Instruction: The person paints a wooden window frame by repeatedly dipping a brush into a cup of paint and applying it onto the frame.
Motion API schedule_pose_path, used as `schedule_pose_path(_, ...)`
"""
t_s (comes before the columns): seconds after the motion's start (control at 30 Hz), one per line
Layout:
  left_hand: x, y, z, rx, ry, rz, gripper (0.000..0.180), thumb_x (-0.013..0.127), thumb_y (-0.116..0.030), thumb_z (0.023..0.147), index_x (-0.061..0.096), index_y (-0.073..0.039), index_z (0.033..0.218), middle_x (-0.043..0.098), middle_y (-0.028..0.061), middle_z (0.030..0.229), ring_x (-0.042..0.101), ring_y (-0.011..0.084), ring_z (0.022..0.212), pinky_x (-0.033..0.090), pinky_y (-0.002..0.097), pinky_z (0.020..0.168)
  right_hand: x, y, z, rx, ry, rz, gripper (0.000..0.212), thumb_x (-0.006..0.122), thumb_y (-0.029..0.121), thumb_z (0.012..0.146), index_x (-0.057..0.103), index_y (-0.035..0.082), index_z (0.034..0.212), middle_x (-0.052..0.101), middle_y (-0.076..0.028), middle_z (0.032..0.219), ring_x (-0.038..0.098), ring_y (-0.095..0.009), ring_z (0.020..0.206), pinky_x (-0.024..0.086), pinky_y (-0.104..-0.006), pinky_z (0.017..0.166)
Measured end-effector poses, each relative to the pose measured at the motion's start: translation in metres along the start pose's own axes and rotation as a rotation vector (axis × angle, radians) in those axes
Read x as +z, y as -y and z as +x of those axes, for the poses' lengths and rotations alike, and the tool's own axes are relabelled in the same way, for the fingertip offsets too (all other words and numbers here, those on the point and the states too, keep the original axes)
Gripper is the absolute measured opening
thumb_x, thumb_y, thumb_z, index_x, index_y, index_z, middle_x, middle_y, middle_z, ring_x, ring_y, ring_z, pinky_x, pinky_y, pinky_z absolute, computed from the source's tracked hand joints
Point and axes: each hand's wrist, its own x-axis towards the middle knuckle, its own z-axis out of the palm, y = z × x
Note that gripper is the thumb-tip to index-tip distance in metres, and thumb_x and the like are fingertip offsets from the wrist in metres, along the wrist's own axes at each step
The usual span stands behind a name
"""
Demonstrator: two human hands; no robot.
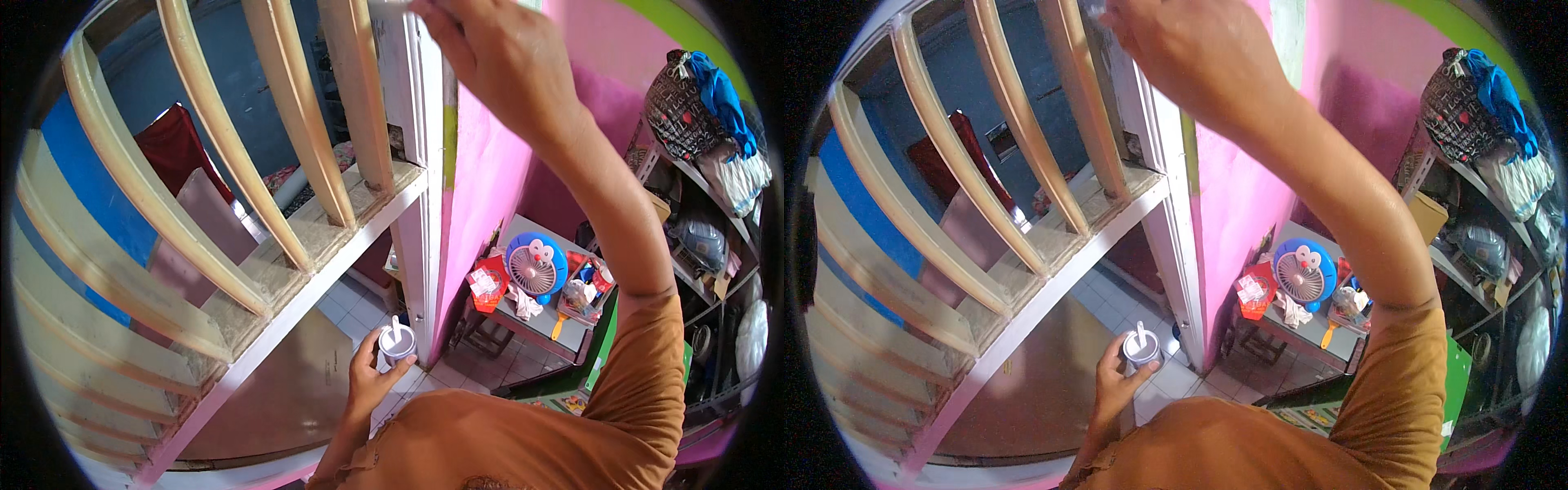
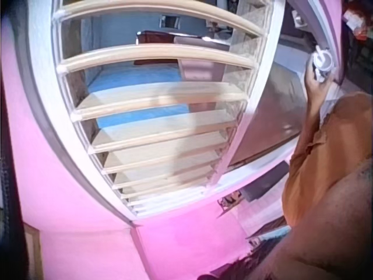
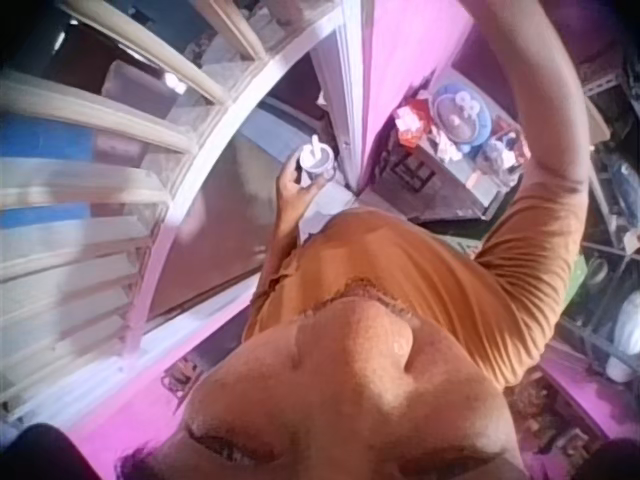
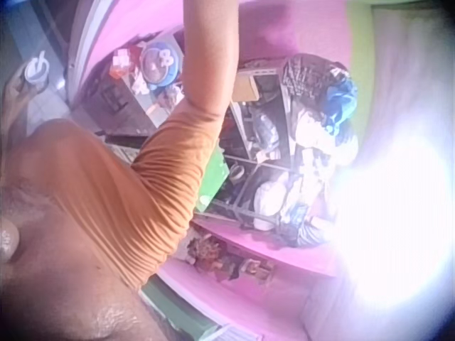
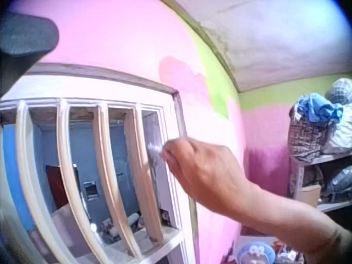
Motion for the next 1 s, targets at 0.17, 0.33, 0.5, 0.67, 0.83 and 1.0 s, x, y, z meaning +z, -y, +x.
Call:
schedule_pose_path(0.17, -0.003, 0.002, -0.004, 0.001, -0.04, 0.022, 0.065, 0.086, -0.011, 0.078, 0.052, 0.007, 0.13, 0.064, 0.0136, 0.117, 0.061, 0.0186, 0.109, 0.049, 0.0313, 0.095, 0.012, 0.014, -0.037, -0.101, 0.006, -0.005, 0.015, 0.065, 0.021, 0.096, 0.061, 0.006, 0.095, 0.066, -0.009, 0.079, 0.066, -0.03, 0.064, 0.052, -0.0401, 0.055)
schedule_pose_path(0.33, 0.001, 0.0, -0.001, -0.003, -0.017, -0.013, 0.064, 0.086, -0.011, 0.078, 0.052, 0.006, 0.13, 0.064, 0.0135, 0.116, 0.061, 0.0187, 0.109, 0.049, 0.0313, 0.095, 0.004, -0.005, -0.013, -0.077, -0.064, -0.065, 0.014, 0.062, 0.023, 0.097, 0.065, 0.009, 0.1, 0.066, -0.011, 0.076, 0.066, -0.03, 0.064, 0.052, -0.0419, 0.057)
schedule_pose_path(0.5, 0.004, -0.003, 0.0, 0.006, 0.008, 0.035, 0.064, 0.086, -0.01, 0.078, 0.052, 0.006, 0.13, 0.064, 0.0139, 0.118, 0.062, 0.0193, 0.109, 0.049, 0.0317, 0.095, -0.009, -0.009, 0.015, -0.162, -0.223, -0.059, 0.018, 0.058, 0.015, 0.098, 0.056, -0.001, 0.089, 0.061, -0.015, 0.069, 0.061, -0.029, 0.055, 0.049, -0.0389, 0.047)
schedule_pose_path(0.67, -0.001, 0.006, -0.005, -0.018, -0.018, 0.014, 0.065, 0.086, -0.008, 0.077, 0.052, 0.007, 0.131, 0.063, 0.0142, 0.12, 0.062, 0.0194, 0.11, 0.049, 0.0318, 0.096, 0.008, 0.01, -0.038, -0.074, 0.03, 0.048, 0.014, 0.065, 0.022, 0.096, 0.062, 0.008, 0.096, 0.065, -0.011, 0.075, 0.066, -0.032, 0.063, 0.051, -0.0415, 0.055)
schedule_pose_path(0.83, -0.004, 0.004, -0.004, -0.02, -0.008, 0.001, 0.067, 0.085, -0.008, 0.077, 0.05, 0.008, 0.132, 0.064, 0.0144, 0.119, 0.062, 0.0189, 0.11, 0.049, 0.0316, 0.096, 0.015, 0.015, -0.047, -0.034, 0.106, 0.09, 0.018, 0.058, 0.02, 0.095, 0.055, 0.004, 0.089, 0.063, -0.015, 0.071, 0.067, -0.034, 0.066, 0.054, -0.0445, 0.056)
schedule_pose_path(1.0, 0.0, -0.002, -0.003, -0.076, -0.01, 0.0, 0.068, 0.085, -0.007, 0.077, 0.05, 0.008, 0.133, 0.064, 0.0138, 0.118, 0.062, 0.0188, 0.11, 0.049, 0.0317, 0.096, 0.014, -0.008, 0.006, -0.057, -0.02, -0.031, 0.01, 0.058, 0.012, 0.091, 0.057, 0.001, 0.09, 0.068, -0.017, 0.078, 0.07, -0.034, 0.072, 0.056, -0.0442, 0.058)
